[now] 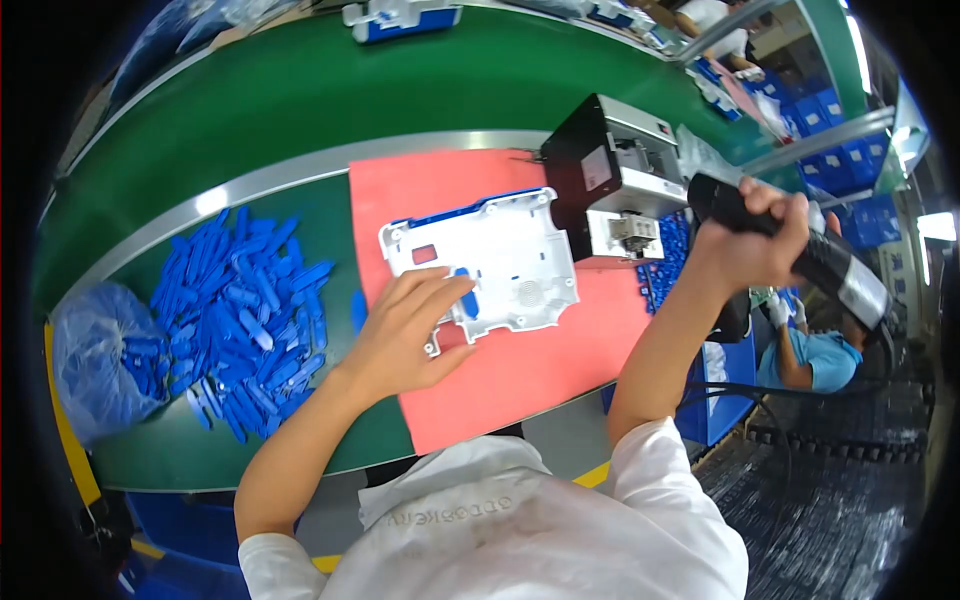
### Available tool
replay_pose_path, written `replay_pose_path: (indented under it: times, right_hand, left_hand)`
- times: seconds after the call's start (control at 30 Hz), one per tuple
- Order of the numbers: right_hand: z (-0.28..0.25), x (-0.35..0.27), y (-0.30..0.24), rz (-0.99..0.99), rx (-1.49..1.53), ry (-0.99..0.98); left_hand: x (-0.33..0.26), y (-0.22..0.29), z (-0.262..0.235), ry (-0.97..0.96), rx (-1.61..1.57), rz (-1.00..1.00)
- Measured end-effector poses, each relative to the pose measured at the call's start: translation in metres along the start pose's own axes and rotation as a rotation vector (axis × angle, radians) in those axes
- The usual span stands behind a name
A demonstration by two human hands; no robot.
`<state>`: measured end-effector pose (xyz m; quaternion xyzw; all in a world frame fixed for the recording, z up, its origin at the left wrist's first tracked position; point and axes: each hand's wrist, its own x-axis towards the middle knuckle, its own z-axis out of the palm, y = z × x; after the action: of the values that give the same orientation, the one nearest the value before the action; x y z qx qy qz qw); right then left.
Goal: Assembling white plastic component housings by inserting blue plastic pieces and securing them with an electric screwdriver at a factory assembly line.
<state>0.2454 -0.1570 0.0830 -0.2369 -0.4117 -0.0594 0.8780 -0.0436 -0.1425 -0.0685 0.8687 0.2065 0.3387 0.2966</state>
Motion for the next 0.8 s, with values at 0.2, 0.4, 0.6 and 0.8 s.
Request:
replay_pose_path:
  times: [0.2, 0.4, 0.6, 0.8]
  right_hand:
    - [-0.047, 0.032, 0.043, -0.126, -0.480, 0.003]
    - [-0.035, 0.004, -0.027, -0.066, -0.130, -0.100]
    - [-0.057, -0.023, -0.008, 0.149, -0.157, -0.172]
    - [-0.061, -0.031, -0.009, 0.302, -0.367, -0.281]
  left_hand:
    - [0.001, 0.001, 0.002, -0.034, 0.018, -0.024]
    - [0.003, 0.000, 0.005, -0.023, 0.027, -0.025]
    - [0.007, 0.002, 0.007, -0.043, 0.052, -0.012]
    - [0.006, 0.006, 0.003, -0.044, 0.058, -0.013]
